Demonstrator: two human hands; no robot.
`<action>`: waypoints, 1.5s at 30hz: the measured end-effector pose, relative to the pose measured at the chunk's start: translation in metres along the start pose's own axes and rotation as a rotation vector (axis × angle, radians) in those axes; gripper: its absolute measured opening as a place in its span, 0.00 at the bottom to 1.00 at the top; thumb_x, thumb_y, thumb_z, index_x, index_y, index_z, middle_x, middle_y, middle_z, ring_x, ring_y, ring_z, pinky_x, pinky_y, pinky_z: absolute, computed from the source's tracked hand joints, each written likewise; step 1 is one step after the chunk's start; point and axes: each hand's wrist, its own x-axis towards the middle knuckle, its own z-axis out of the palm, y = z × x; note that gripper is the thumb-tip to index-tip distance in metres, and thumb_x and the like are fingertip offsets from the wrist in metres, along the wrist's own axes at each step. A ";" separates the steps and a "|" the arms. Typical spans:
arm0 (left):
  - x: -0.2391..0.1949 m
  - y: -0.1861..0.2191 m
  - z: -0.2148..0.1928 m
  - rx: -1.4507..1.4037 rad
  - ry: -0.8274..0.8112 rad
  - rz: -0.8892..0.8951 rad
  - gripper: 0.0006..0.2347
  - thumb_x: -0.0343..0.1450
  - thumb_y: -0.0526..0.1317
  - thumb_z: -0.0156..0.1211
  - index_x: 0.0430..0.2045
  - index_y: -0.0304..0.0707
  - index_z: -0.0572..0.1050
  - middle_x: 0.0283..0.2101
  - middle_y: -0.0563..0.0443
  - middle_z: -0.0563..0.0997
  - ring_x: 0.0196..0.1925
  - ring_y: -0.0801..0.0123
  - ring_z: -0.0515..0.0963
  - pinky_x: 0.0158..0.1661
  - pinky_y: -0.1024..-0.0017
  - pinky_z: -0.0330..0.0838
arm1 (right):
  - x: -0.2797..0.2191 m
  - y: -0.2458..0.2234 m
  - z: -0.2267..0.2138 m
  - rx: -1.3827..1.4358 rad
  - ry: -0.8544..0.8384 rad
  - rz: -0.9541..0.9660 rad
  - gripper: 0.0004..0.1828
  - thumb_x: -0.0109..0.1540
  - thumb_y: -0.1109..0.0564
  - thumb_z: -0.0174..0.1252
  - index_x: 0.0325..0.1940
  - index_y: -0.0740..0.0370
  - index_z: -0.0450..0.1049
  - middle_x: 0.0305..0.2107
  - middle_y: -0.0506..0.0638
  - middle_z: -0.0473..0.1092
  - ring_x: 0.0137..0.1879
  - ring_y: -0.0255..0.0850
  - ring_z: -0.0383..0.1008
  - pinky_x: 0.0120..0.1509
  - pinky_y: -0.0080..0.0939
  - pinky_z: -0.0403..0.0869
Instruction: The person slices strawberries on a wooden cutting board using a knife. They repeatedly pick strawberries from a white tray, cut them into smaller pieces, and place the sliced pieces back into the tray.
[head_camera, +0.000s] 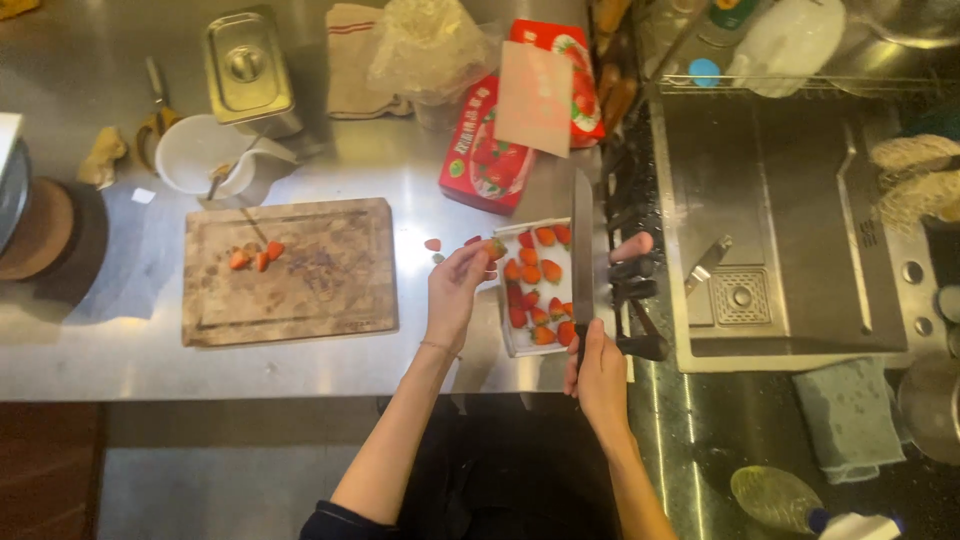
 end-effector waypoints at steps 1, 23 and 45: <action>-0.006 0.013 -0.017 -0.001 0.029 0.008 0.17 0.82 0.48 0.69 0.62 0.37 0.85 0.55 0.38 0.92 0.53 0.61 0.89 0.58 0.64 0.86 | 0.000 -0.004 0.015 -0.007 -0.028 -0.009 0.39 0.85 0.36 0.30 0.34 0.61 0.73 0.10 0.55 0.68 0.15 0.45 0.74 0.22 0.40 0.76; 0.004 -0.019 -0.261 0.704 0.346 0.561 0.11 0.78 0.40 0.76 0.55 0.52 0.89 0.53 0.56 0.93 0.56 0.62 0.89 0.60 0.63 0.86 | -0.053 -0.051 0.241 -0.747 -0.374 -0.177 0.44 0.84 0.33 0.27 0.43 0.64 0.80 0.30 0.72 0.83 0.45 0.67 0.90 0.50 0.64 0.84; 0.009 -0.018 -0.265 0.613 0.396 0.537 0.11 0.76 0.39 0.79 0.52 0.44 0.89 0.51 0.48 0.93 0.54 0.54 0.91 0.57 0.59 0.86 | -0.038 -0.059 0.279 -0.770 -0.387 -0.139 0.48 0.83 0.31 0.25 0.53 0.70 0.83 0.41 0.77 0.84 0.56 0.70 0.89 0.59 0.69 0.84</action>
